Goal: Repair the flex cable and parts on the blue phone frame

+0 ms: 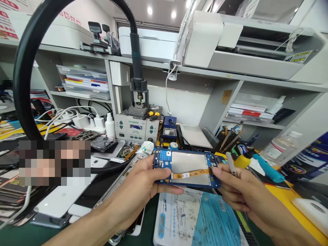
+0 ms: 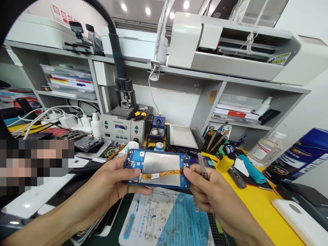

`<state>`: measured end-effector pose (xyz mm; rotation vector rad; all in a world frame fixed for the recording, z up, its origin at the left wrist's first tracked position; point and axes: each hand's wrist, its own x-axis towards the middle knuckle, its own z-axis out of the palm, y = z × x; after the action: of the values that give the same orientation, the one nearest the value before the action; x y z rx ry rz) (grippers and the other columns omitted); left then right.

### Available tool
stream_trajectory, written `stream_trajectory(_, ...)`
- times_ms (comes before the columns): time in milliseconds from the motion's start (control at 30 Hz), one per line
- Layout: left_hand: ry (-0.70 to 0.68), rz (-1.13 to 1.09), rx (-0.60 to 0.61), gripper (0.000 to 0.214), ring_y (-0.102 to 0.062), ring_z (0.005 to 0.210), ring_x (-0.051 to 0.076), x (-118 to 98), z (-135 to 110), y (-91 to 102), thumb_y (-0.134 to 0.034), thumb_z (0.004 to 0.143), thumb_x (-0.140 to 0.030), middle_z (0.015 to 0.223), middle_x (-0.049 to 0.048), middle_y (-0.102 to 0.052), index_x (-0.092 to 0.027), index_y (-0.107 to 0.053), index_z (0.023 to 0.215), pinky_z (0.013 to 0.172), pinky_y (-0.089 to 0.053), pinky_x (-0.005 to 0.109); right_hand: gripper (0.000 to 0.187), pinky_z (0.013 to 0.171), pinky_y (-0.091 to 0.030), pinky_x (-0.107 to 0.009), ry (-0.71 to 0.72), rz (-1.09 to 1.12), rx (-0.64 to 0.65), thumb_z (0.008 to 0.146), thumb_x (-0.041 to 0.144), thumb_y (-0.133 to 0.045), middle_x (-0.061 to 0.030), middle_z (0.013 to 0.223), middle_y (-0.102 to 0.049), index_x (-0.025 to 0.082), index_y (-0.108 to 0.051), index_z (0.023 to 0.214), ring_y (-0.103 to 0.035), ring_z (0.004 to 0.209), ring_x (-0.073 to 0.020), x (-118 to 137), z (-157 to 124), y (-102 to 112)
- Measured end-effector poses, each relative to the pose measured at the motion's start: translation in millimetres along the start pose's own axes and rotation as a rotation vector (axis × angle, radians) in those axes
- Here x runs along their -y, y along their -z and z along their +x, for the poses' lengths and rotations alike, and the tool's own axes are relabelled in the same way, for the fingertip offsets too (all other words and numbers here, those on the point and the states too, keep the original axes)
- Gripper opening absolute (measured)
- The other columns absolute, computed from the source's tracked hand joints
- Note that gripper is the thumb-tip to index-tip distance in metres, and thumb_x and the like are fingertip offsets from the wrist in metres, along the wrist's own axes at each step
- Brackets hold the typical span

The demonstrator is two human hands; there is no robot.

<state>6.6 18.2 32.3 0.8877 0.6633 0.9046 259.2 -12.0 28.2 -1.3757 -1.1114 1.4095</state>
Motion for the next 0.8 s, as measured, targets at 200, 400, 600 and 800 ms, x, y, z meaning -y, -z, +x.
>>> stream_trajectory(200, -0.024, 0.067, 0.02, 0.021, -0.072, 0.102, 0.025, -2.4, 4.1, 4.1, -0.061, 0.095, -0.018, 0.115, 0.011, -0.078, -0.015, -0.074, 0.112, 0.081, -0.067, 0.039, 0.057, 0.038, -0.012, -0.015, -0.05, 0.128, -0.055, 0.077, 0.058, -0.088, 0.0134, 0.056, -0.024, 0.024, -0.042, 0.077, -0.01, 0.046, -0.0043, -2.0, 0.1, 5.6)
stream_trajectory(400, -0.067, 0.133, -0.01, 0.024, -0.072, 0.1, 0.025, -7.3, 6.1, 9.5, -0.063, 0.095, -0.023, 0.108, 0.011, -0.078, -0.013, -0.07, 0.116, 0.083, -0.063, 0.039, 0.057, 0.036, -0.014, -0.014, -0.045, 0.174, -0.121, 0.073, 0.055, -0.091, 0.0125, 0.055, -0.026, 0.022, -0.045, 0.072, -0.009, 0.047, -0.0039, 2.8, -0.6, -0.6)
stream_trajectory(600, -0.183, 0.303, -0.113, 0.041, -0.069, 0.109, 0.02, -16.4, 6.5, 23.4, -0.078, 0.089, -0.033, 0.121, 0.0041, -0.074, -0.022, -0.062, 0.125, 0.094, -0.053, 0.034, 0.064, 0.035, -0.015, -0.015, -0.082, 0.176, -0.16, 0.062, 0.055, -0.096, 0.0124, 0.054, -0.024, 0.022, -0.041, 0.068, -0.009, 0.047, -0.0041, 4.9, 1.4, -0.1)
stream_trajectory(800, -0.271, 0.798, 0.018, 0.06, -0.062, 0.122, 0.025, -19.9, -1.7, 34.5, -0.074, 0.09, -0.041, 0.134, 0.0018, -0.061, -0.038, -0.045, 0.143, 0.102, -0.054, 0.045, 0.063, 0.034, -0.016, -0.016, -0.088, 0.14, -0.175, 0.066, 0.056, -0.094, 0.0119, 0.054, -0.023, 0.023, -0.041, 0.067, -0.009, 0.046, -0.0047, 1.5, 3.9, 3.8)
